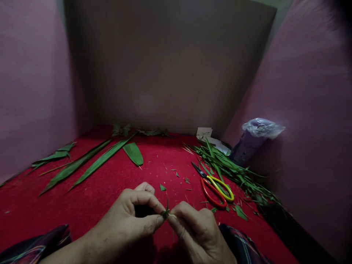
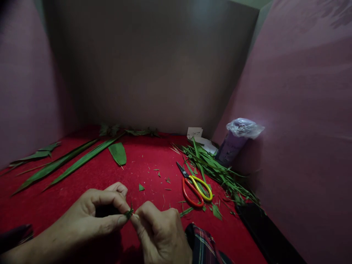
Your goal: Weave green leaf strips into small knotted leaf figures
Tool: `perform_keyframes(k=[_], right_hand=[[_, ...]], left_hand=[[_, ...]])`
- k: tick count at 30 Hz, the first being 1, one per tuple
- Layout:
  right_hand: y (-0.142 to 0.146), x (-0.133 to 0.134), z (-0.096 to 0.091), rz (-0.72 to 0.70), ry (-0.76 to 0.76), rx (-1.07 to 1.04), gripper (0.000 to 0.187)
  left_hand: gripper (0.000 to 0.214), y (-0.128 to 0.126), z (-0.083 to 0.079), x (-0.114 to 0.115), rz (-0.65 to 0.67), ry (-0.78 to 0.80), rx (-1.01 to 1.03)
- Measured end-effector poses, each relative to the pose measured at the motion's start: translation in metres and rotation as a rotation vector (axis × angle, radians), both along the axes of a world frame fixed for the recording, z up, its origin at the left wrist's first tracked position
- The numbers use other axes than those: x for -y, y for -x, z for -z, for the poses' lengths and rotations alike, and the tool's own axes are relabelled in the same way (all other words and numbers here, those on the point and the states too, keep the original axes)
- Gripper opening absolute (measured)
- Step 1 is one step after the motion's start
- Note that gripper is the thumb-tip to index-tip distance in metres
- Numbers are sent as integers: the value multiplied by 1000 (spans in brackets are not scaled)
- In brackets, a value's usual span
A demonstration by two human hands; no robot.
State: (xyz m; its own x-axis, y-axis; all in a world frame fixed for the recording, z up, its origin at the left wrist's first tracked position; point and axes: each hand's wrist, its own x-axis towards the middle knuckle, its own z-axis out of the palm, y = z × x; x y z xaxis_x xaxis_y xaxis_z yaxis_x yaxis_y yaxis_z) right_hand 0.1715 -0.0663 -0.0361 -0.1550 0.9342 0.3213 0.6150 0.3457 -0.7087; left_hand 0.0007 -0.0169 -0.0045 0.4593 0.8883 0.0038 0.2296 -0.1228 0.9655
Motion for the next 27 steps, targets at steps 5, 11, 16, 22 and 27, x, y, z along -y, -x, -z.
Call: perform_keyframes(k=[5, 11, 16, 22, 27], right_hand=[[-4, -4, -6, -133, 118, -25, 31], [-4, -2, -7, -129, -26, 48, 29], [-3, -1, -9, -121, -175, 164, 27], [-2, -3, -4, -65, -279, 216, 33], [-2, -3, -3, -69, -274, 203, 33]], left_hand=[[8, 1, 2, 0, -9, -45, 19], [9, 1, 2, 2, -2, -62, -6], [9, 1, 1, 1, -7, -48, -36], [11, 2, 2, 1, 2, -114, -56], [11, 1, 0, 2, -6, -172, -65]])
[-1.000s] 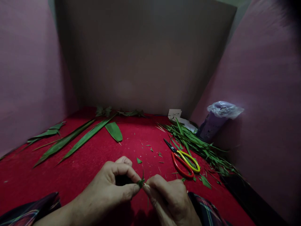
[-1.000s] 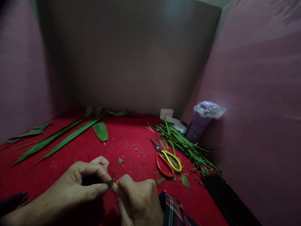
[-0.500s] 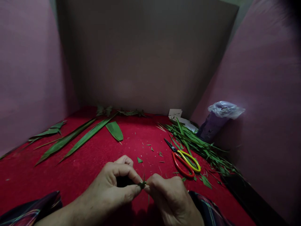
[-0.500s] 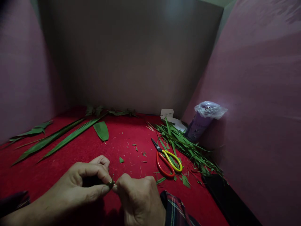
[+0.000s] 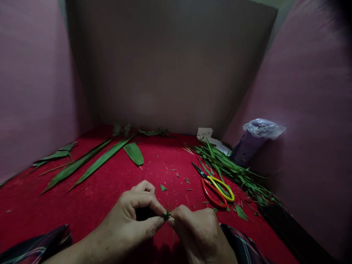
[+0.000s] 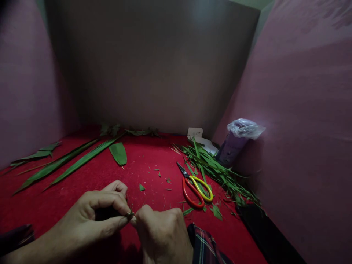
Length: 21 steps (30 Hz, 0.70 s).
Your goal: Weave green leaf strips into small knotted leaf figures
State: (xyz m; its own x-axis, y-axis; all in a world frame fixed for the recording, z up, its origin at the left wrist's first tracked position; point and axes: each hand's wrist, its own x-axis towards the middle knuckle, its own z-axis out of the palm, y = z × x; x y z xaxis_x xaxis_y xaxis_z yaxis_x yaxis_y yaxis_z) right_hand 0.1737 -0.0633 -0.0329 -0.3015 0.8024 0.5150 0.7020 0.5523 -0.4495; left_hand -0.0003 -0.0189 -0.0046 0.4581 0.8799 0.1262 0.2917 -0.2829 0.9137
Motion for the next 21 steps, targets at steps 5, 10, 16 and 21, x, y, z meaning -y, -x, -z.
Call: perform_keyframes(k=[5, 10, 16, 21], right_hand=[[-1, 0, -2, 2, 15, 19, 31], [-3, -2, 4, 28, -42, -7, 31], [-3, 2, -7, 98, 71, -242, 24], [-4, -2, -21, 18, 540, -639, 29]], left_hand=[[10, -1, -1, 0, 0, 97, 27], [7, -1, -2, -3, -21, 196, 86], [7, 4, 0, -10, 37, 349, 176], [6, 4, 4, -12, 125, 414, 205]])
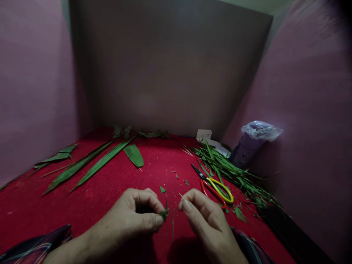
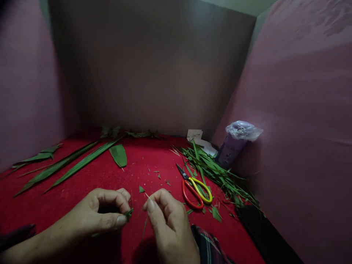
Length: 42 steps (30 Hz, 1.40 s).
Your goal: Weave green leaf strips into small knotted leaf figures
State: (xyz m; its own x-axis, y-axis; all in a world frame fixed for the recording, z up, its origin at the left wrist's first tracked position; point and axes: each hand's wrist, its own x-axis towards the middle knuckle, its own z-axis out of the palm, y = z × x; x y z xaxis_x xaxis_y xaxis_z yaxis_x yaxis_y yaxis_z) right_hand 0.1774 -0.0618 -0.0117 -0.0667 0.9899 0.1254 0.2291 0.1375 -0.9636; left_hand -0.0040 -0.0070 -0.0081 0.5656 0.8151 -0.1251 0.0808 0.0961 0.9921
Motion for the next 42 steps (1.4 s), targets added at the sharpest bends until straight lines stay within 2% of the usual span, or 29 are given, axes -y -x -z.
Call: perform_keyframes(k=[3, 11, 16, 21, 29, 37, 42], right_hand=[[3, -4, -3, -29, 140, -158, 35], [10, -6, -2, -50, 265, -163, 31], [6, -9, -1, -141, 325, -326, 28], [4, -9, 0, -154, 397, -417, 25], [5, -9, 3, -146, 373, -408, 30], [6, -11, 11, -158, 369, -387, 38], [6, -13, 12, -123, 314, -359, 44]], left_hand=[[2, -1, -1, 1, 26, -50, -48], [4, -3, -2, 7, 54, -157, -190], [4, -2, -2, 7, 97, -173, -222], [3, -4, -4, 8, 96, -187, -277], [4, 0, 1, 11, 30, -131, -244], [7, 1, 4, 3, 138, -98, -96], [14, 2, 5, 2, 125, 80, 22]])
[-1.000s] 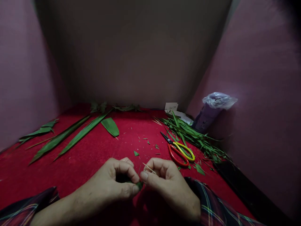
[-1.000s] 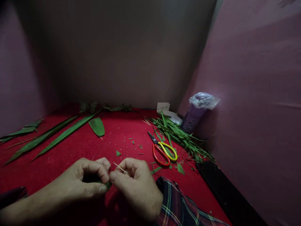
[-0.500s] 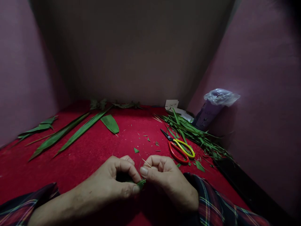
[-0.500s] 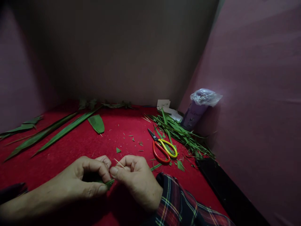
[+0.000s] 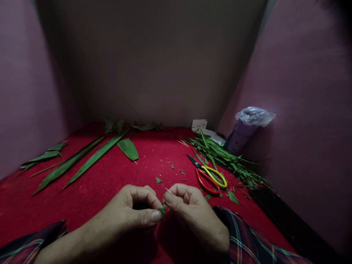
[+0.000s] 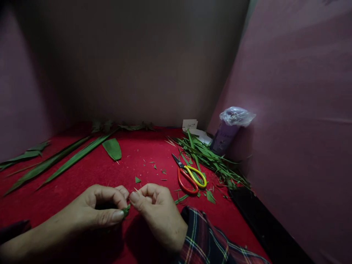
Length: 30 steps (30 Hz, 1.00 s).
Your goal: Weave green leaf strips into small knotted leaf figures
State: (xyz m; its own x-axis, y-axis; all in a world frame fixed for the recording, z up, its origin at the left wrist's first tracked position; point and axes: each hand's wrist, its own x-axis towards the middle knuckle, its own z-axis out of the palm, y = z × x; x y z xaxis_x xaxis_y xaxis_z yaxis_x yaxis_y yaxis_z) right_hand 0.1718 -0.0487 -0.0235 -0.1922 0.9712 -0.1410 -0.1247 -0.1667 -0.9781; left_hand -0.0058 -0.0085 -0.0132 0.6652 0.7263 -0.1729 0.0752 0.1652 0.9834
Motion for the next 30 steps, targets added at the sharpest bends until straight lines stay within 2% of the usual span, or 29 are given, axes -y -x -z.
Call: perform_keyframes(k=[2, 7, 11, 14, 18, 23, 30], right_hand=[[-1, -1, 0, 52, -14, -10, 43], [-2, -3, 1, 165, -37, -85, 47], [1, 0, -2, 61, 65, -131, 43], [3, 2, -2, -13, 58, -211, 42], [4, 1, 1, -13, 9, -252, 39], [4, 1, -1, 36, 30, -164, 37], [5, 4, -8, 78, -48, -65, 36]], left_hand=[[16, 1, 1, 0, -26, 95, 56], [18, 2, 2, -2, -150, 139, 99], [23, 0, 1, -3, -219, 179, 146], [23, -1, 0, -1, -244, 211, 173], [24, -3, 1, 1, -240, 227, 142], [27, -4, 5, 1, -220, 167, 154], [27, -3, 8, 1, -158, 186, 131]])
